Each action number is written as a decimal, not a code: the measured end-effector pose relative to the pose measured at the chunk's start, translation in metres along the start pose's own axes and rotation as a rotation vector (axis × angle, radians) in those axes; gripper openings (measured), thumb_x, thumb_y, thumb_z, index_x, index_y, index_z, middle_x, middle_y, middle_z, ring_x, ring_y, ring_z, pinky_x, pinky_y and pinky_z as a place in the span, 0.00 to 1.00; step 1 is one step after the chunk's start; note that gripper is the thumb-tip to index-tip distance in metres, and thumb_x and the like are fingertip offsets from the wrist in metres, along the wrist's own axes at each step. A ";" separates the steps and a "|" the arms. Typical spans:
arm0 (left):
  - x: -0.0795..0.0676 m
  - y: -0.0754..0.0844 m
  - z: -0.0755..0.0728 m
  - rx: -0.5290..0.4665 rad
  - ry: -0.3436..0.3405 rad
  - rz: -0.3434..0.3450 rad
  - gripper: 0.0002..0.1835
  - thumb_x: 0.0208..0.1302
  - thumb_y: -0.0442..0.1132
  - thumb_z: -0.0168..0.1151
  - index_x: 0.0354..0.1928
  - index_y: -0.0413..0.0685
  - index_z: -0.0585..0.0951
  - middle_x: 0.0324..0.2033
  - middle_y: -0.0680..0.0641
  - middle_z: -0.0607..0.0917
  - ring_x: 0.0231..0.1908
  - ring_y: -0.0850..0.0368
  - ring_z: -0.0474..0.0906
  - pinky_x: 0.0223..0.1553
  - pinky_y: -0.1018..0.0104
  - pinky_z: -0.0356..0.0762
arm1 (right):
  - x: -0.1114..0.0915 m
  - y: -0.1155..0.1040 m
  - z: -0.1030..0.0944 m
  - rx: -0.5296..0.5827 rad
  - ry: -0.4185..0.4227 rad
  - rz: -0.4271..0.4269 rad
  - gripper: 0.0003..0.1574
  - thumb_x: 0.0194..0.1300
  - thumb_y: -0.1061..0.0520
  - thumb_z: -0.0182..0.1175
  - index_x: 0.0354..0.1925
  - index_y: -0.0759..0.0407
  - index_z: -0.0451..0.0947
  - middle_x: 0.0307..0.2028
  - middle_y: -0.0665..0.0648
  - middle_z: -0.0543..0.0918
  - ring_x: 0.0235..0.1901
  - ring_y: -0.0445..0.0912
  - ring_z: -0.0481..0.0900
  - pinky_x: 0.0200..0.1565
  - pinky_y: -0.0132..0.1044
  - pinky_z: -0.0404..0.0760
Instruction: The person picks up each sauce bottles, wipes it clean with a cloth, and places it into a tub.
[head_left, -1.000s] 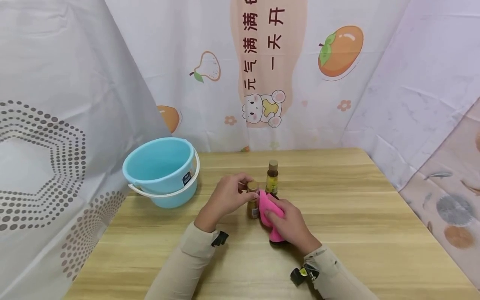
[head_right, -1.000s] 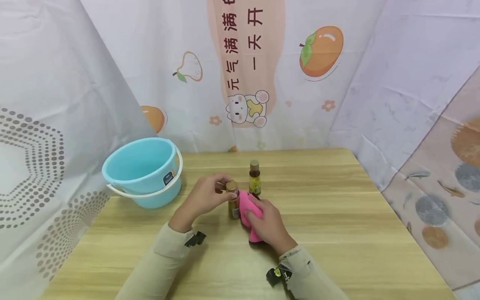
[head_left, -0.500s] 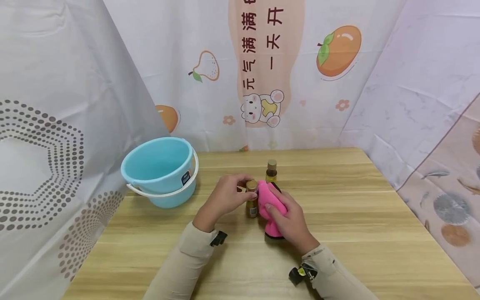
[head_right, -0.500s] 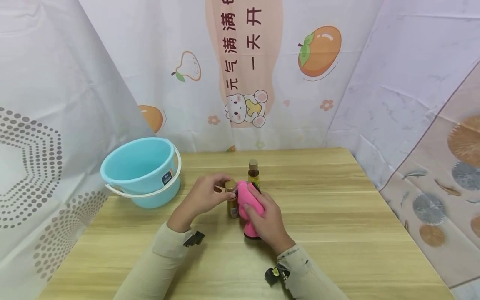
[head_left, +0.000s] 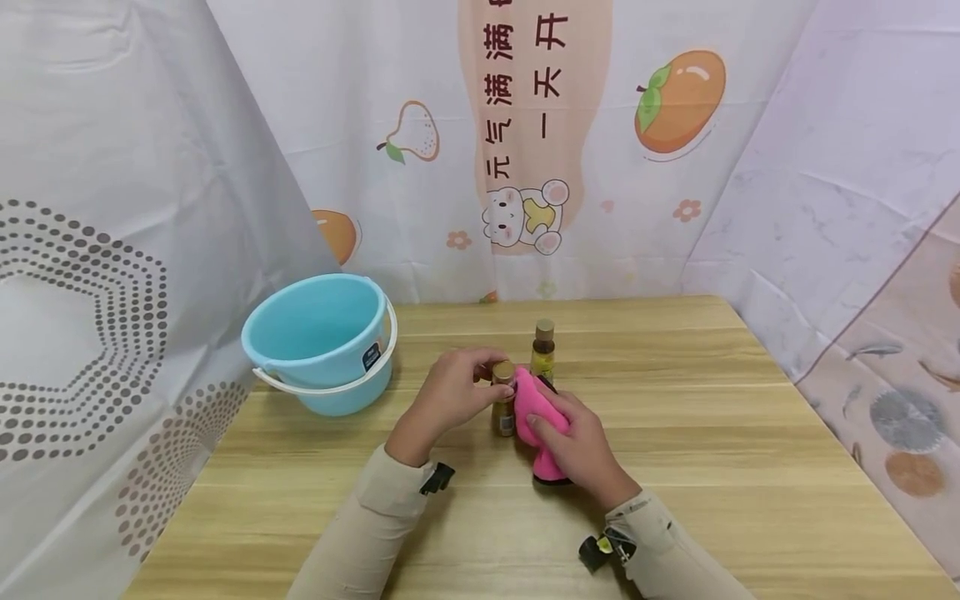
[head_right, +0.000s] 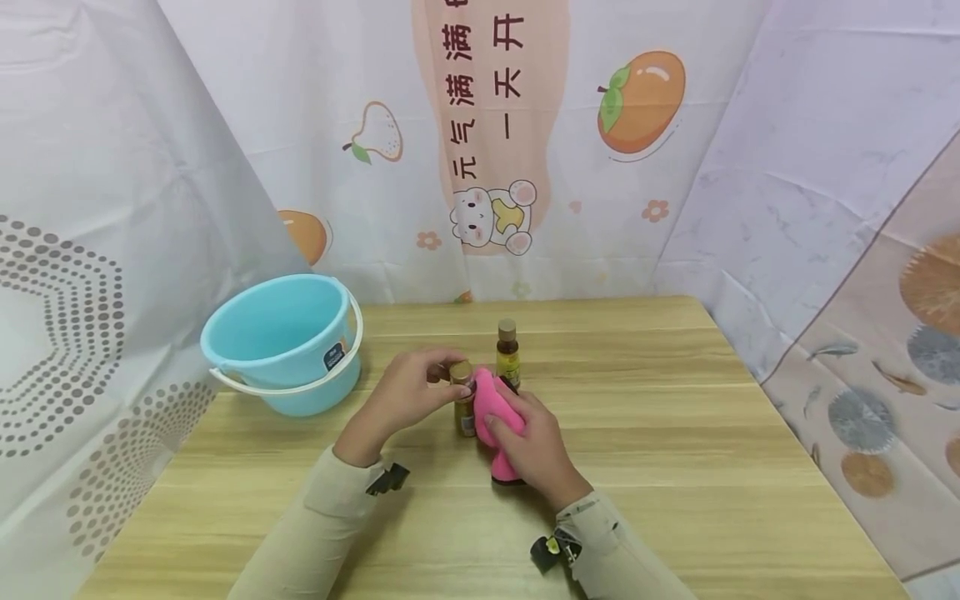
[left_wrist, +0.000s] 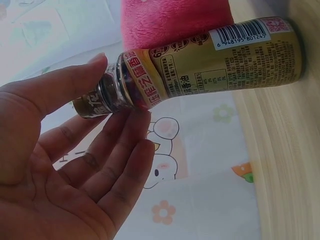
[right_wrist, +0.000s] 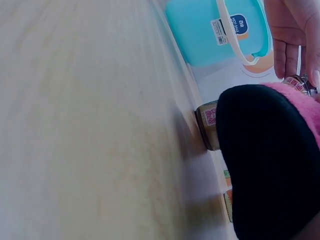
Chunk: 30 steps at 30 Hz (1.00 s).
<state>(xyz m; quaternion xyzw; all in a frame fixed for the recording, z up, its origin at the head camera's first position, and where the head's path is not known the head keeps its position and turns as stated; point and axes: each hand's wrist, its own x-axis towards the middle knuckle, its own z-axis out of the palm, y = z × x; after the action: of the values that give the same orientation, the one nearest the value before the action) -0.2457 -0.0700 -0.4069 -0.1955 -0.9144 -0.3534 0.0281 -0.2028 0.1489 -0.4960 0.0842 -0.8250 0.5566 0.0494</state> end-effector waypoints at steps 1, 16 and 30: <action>0.000 0.000 0.000 0.004 0.003 0.002 0.23 0.61 0.48 0.77 0.58 0.57 0.86 0.50 0.55 0.88 0.46 0.58 0.84 0.48 0.58 0.85 | 0.000 0.000 0.000 -0.004 -0.005 0.003 0.33 0.69 0.45 0.69 0.70 0.40 0.76 0.50 0.52 0.82 0.41 0.48 0.80 0.36 0.37 0.84; -0.001 0.001 -0.002 0.018 -0.010 0.000 0.25 0.62 0.47 0.77 0.61 0.55 0.83 0.50 0.55 0.88 0.48 0.57 0.84 0.50 0.56 0.85 | 0.002 0.004 0.001 -0.156 -0.078 0.074 0.36 0.69 0.48 0.69 0.72 0.45 0.73 0.51 0.55 0.84 0.42 0.46 0.80 0.41 0.38 0.82; 0.000 0.003 -0.001 0.036 0.025 -0.049 0.19 0.60 0.55 0.77 0.48 0.58 0.85 0.39 0.58 0.87 0.42 0.60 0.84 0.44 0.60 0.84 | 0.002 0.005 0.001 -0.160 -0.054 0.028 0.37 0.68 0.49 0.69 0.73 0.43 0.73 0.54 0.55 0.83 0.44 0.47 0.80 0.42 0.38 0.83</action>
<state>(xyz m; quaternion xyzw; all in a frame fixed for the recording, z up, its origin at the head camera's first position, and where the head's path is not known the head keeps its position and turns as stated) -0.2449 -0.0684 -0.4045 -0.1683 -0.9247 -0.3397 0.0344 -0.2060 0.1498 -0.5000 0.0833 -0.8689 0.4872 0.0257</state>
